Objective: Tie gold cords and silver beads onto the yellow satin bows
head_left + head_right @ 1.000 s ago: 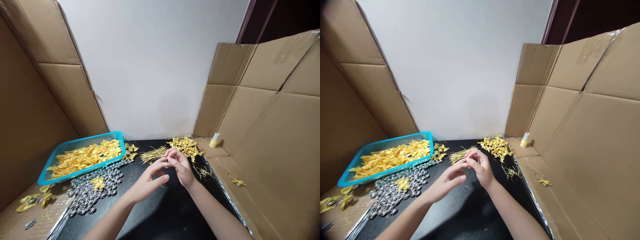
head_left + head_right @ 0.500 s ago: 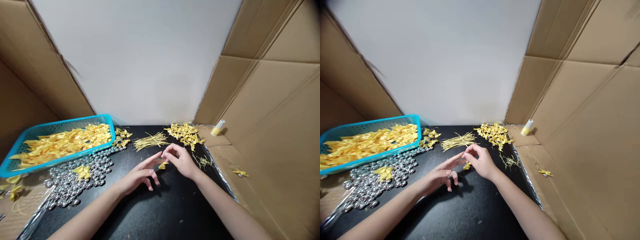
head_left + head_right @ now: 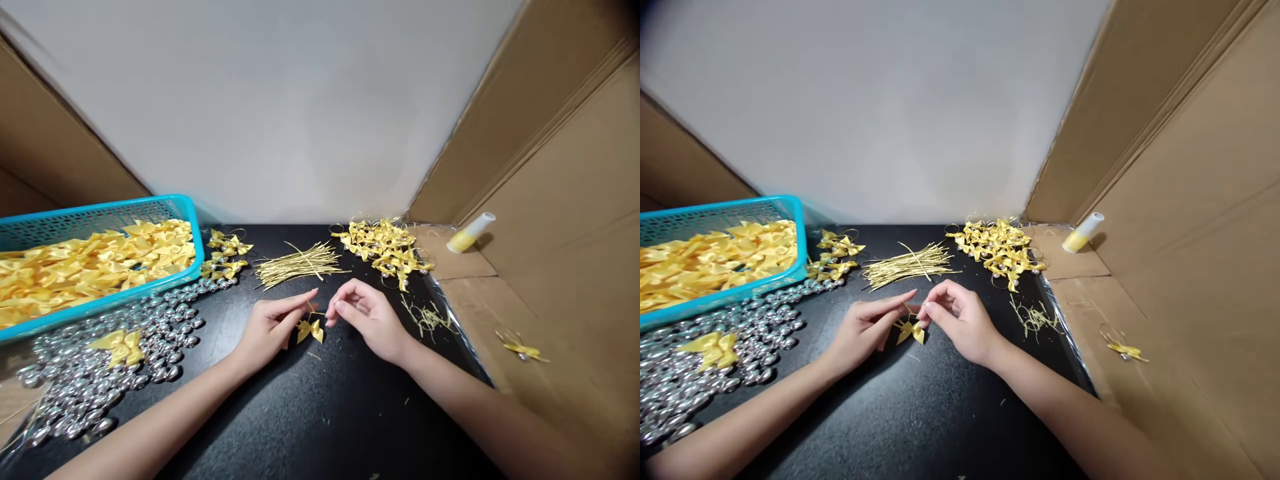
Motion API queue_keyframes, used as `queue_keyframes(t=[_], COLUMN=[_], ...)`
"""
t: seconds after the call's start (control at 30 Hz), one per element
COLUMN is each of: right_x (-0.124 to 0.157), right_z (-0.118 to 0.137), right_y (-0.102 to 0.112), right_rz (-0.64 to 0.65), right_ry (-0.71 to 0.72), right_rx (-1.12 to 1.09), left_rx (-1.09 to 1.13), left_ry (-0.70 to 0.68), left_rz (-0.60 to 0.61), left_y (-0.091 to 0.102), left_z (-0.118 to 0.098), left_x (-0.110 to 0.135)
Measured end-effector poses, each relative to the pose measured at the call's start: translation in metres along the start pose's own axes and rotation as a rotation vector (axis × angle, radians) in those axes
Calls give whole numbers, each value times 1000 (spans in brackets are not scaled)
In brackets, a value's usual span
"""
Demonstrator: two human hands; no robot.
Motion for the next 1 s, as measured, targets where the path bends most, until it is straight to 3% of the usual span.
queue_keyframes(t=[0.13, 0.37, 0.53, 0.7, 1.0], right_x=[5, 11, 11, 11, -8], right_z=[4, 10, 12, 17, 22], right_y=[1, 15, 15, 6, -9], right_rz=[13, 13, 92, 211, 247], right_ry=[-3, -28, -53, -1, 40], right_rx=[-33, 9, 143, 322, 303], left_rx=[-285, -673, -485, -313, -339], left_ry=[-320, -438, -508, -419, -362], left_rz=[71, 67, 22, -131, 40], left_y=[-4, -11, 4, 25, -2], left_z=[-9, 3, -6, -15, -38], left_x=[25, 48, 56, 48, 1])
Point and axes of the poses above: each hand's wrist, its own x-axis away from the middle knuckle, its own y-axis out of the back of the hand, z = x × y, the point moved 8 cm from there along -x, towards the middle knuckle, and after that the axes turned 14 degrees about y, right-handed, at the moved point
